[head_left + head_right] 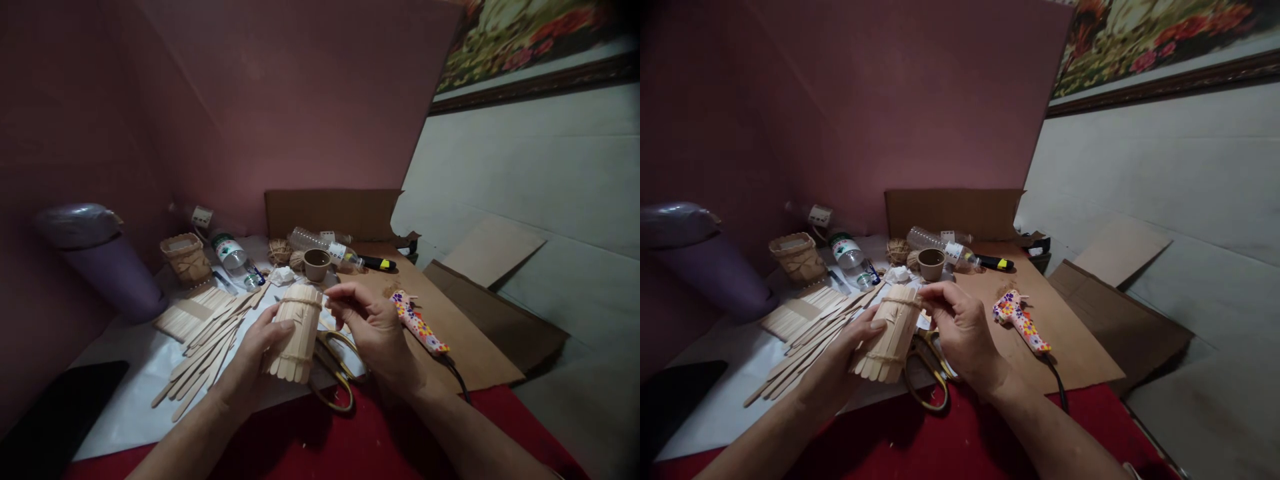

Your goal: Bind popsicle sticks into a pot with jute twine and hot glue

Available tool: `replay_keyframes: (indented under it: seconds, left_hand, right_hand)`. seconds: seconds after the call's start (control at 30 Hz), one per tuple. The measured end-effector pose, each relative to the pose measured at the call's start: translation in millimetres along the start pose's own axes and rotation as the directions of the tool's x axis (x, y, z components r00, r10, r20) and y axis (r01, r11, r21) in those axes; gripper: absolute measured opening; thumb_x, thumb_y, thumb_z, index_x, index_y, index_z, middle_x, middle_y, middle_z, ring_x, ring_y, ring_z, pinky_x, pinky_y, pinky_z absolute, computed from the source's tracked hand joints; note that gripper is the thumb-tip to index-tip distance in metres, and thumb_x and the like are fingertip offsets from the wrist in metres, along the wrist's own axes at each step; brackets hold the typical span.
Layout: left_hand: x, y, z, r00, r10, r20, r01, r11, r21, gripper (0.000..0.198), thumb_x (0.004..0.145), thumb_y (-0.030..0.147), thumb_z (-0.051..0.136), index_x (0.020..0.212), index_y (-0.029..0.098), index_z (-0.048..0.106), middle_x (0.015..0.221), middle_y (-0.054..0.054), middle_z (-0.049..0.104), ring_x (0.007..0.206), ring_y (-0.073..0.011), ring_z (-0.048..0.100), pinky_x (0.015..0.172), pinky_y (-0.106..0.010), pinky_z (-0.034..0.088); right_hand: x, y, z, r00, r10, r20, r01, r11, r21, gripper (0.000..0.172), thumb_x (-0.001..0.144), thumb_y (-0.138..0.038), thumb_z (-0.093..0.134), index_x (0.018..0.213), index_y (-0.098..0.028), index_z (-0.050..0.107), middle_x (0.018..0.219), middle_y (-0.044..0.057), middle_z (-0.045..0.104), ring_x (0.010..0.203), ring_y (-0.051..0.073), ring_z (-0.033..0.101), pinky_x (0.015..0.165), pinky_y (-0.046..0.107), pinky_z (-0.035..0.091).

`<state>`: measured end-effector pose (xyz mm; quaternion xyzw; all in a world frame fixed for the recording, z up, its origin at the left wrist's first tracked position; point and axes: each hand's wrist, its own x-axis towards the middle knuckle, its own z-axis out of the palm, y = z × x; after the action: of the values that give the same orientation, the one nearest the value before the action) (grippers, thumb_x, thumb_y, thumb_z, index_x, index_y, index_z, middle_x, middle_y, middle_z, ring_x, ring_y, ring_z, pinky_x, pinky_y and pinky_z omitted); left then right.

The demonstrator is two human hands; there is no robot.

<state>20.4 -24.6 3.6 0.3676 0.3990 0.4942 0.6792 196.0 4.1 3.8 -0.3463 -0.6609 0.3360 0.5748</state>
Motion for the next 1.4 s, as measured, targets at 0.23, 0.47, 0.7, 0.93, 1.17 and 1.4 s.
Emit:
replay_keyframes:
  seconds: [0.23, 0.47, 0.7, 0.93, 1.17, 1.4]
  left_hand:
    - [0.0, 1.1, 0.6, 1.0, -0.016, 0.005, 0.016, 1.0, -0.004, 0.051, 0.079, 0.033, 0.062, 0.126, 0.016, 0.052, 0.098, -0.012, 0.068, 0.077, -0.0232, 0.064, 0.062, -0.031, 0.05]
    - [-2.0, 0.5, 1.0, 1.0, 0.002, 0.021, -0.002, 1.0, -0.01, 0.048, 0.079, 0.033, 0.062, 0.123, 0.015, 0.056, 0.101, -0.012, 0.068, 0.077, -0.0207, 0.062, 0.065, -0.03, 0.048]
    - [-0.9, -0.3, 1.6, 0.999, -0.001, 0.037, 0.002, 1.0, -0.008, 0.046, 0.078, 0.034, 0.063, 0.12, 0.015, 0.057, 0.099, -0.011, 0.068, 0.077, -0.0206, 0.061, 0.065, -0.03, 0.048]
    - [-0.8, -2.3, 2.4, 0.999, -0.045, 0.022, 0.044, 0.999, 0.025, 0.047, 0.079, 0.034, 0.062, 0.122, 0.016, 0.056, 0.096, -0.009, 0.068, 0.073, -0.0196, 0.06, 0.062, -0.03, 0.048]
    - [-2.4, -2.4, 5.6, 0.997, -0.072, 0.023, 0.071, 0.996, 0.053, 0.049, 0.078, 0.032, 0.062, 0.124, 0.017, 0.055, 0.095, -0.009, 0.067, 0.076, -0.0216, 0.061, 0.064, -0.032, 0.05]
    - [-2.3, -2.6, 5.2, 0.998, -0.054, 0.015, 0.053, 0.995, 0.079, 0.049, 0.08, 0.032, 0.059, 0.126, 0.015, 0.053, 0.104, -0.013, 0.068, 0.08, -0.0223, 0.061, 0.067, -0.032, 0.05]
  right_hand:
    - [-1.4, -1.0, -2.0, 0.988, -0.154, 0.02, 0.155, 0.982, -0.108, 0.02, 0.084, -0.005, 0.056, 0.083, -0.022, 0.066, 0.079, -0.002, 0.063, 0.071, 0.011, 0.057, 0.062, 0.024, 0.046]
    - [1.2, -5.6, -1.8, 0.998, -0.056, 0.006, 0.056, 0.998, -0.01, 0.017, 0.085, -0.01, 0.059, 0.085, -0.023, 0.069, 0.079, -0.003, 0.063, 0.066, 0.01, 0.056, 0.059, 0.023, 0.046]
    - [0.5, -4.2, -1.7, 0.989, 0.144, 0.022, -0.146, 0.981, 0.127, 0.006, 0.082, -0.017, 0.067, 0.083, -0.023, 0.069, 0.07, -0.003, 0.062, 0.062, 0.011, 0.054, 0.058, 0.024, 0.046]
    - [8.2, -0.8, -8.3, 0.994, 0.025, 0.108, -0.026, 1.0, 0.005, 0.006, 0.08, -0.017, 0.068, 0.076, -0.021, 0.07, 0.098, 0.003, 0.058, 0.097, 0.018, 0.056, 0.092, 0.037, 0.042]
    - [12.7, -5.3, -13.3, 0.987, 0.041, 0.157, -0.031, 0.997, -0.066, 0.008, 0.083, -0.02, 0.065, 0.074, -0.019, 0.066, 0.105, 0.006, 0.056, 0.105, 0.021, 0.054, 0.099, 0.041, 0.037]
    - [11.2, -9.7, -15.2, 0.985, 0.114, 0.131, -0.12, 0.992, 0.039, 0.005, 0.084, -0.018, 0.063, 0.08, -0.02, 0.065, 0.077, -0.001, 0.062, 0.076, 0.014, 0.058, 0.072, 0.029, 0.047]
